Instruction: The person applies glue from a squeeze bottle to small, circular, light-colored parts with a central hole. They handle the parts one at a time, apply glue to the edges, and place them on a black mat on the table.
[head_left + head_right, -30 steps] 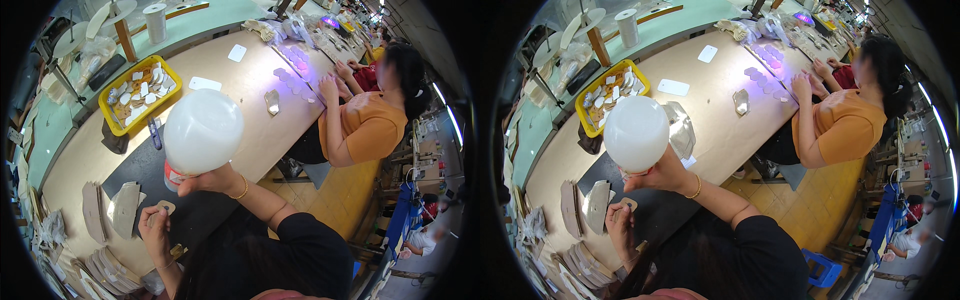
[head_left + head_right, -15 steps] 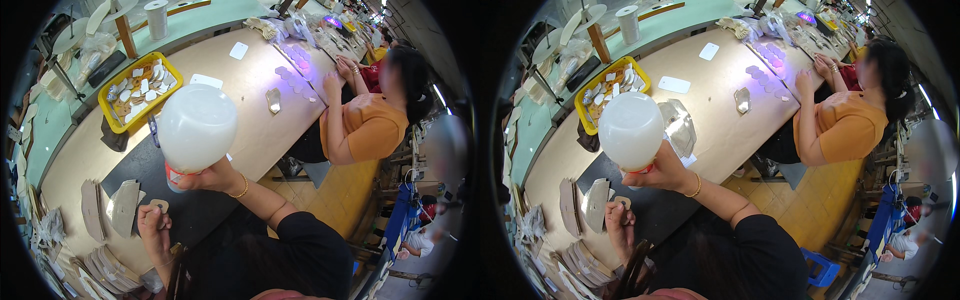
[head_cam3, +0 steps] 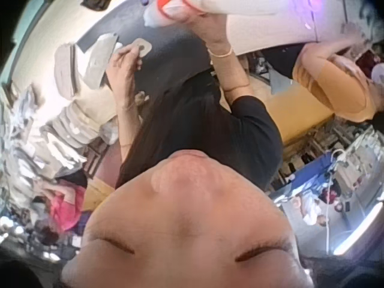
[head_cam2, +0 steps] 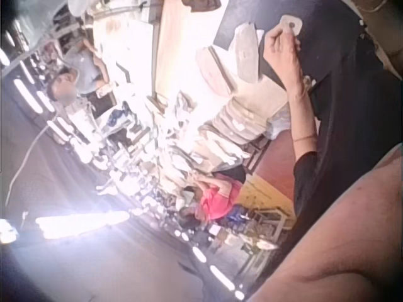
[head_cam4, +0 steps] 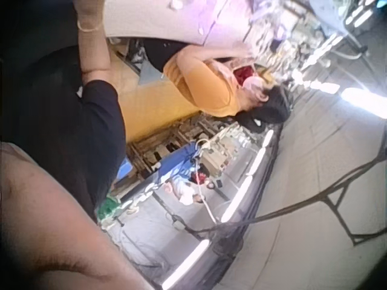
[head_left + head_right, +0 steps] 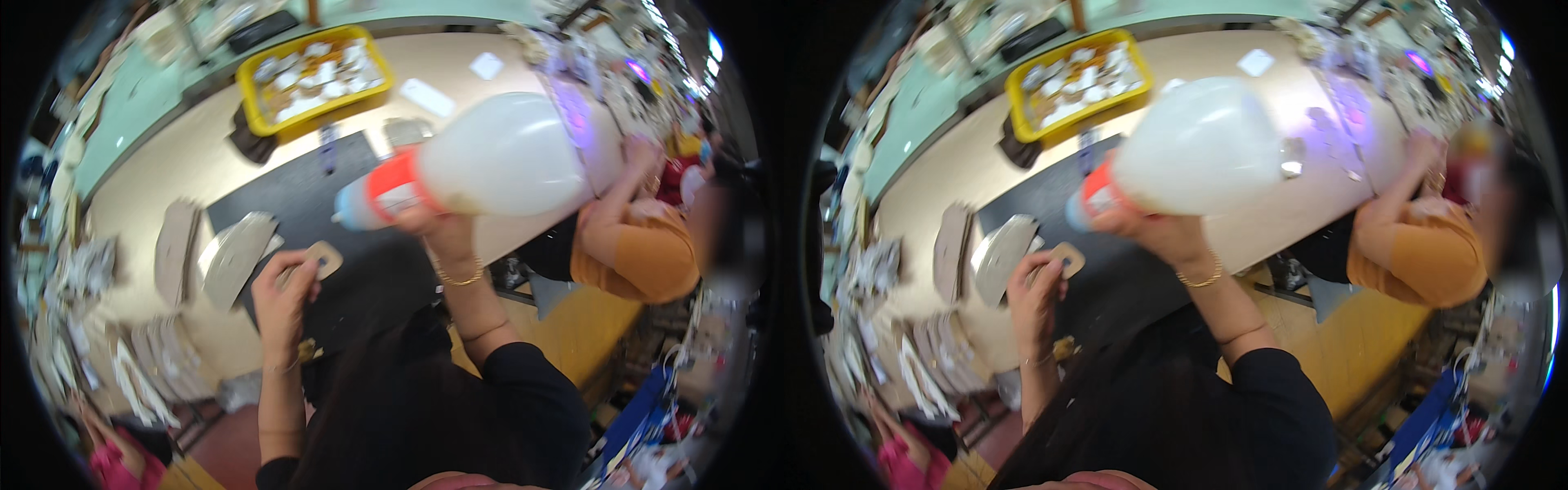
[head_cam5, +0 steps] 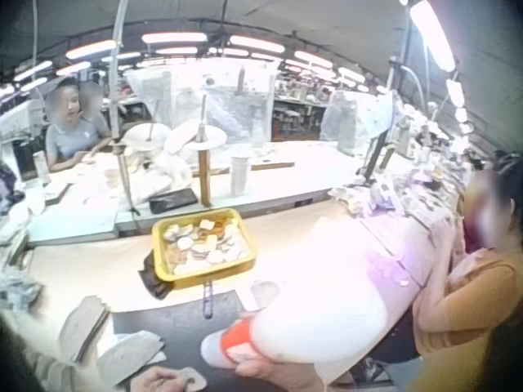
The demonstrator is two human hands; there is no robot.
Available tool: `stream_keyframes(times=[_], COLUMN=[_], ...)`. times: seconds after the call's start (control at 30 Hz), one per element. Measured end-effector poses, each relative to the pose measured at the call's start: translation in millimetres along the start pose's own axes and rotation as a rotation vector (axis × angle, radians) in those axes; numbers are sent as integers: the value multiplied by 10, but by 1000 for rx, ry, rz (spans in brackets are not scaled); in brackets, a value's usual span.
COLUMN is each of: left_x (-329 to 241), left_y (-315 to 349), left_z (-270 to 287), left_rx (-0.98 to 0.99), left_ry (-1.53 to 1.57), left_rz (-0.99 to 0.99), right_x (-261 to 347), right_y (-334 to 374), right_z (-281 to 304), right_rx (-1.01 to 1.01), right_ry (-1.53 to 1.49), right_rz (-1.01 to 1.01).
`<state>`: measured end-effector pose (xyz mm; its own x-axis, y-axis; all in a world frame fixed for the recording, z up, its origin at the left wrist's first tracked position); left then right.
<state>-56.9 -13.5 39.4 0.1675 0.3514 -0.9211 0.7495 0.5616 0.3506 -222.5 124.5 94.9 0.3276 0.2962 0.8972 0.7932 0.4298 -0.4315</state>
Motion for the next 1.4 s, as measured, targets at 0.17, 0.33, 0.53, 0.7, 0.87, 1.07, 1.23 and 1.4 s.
stream_keyframes(times=[0.17, 0.33, 0.53, 0.7, 0.87, 1.07, 1.23, 1.4], left_x=[-162, -275, -322, -316, -301, -305, -311, -310], left_y=[8, 49, 75, 96, 103, 111, 113, 119], left_z=[-88, -117, -113, -104, -99, -83, -89, -88], left_rx=[6, -11, 11, 4, 16, 26, 26, 50], left_ry=[11, -119, -168, -142, -93, -75, -79, -52], left_rz=[-62, -69, -77, -55, -66, -51, -42, -13], right_x=[6, -12, -16, 46, 81, 67, 31, 25], right_y=[0, 19, 32, 76, 65, 74, 81, 92], right_z=[-30, -197, -305, -354, -392, -345, -345, -322], right_rx=[-85, -32, 100, 71, 48, 64, 61, 88], right_ry=[-68, -283, -185, -81, -22, -104, -18, -117], right_rz=[-15, 98, 110, 74, 117, 75, 131, 123])
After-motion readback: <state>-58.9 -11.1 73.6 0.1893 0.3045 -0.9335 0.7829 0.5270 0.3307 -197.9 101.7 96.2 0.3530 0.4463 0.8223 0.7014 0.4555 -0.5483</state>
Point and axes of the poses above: each hand's wrist, its own y-axis away from the middle knuckle, its own z-axis out of the back of the hand, x = y × z, the point moved 3 cm from there along -y, towards the middle knuckle, and after that the axes turned 4 degrees about -y, right-handed, at the moved point
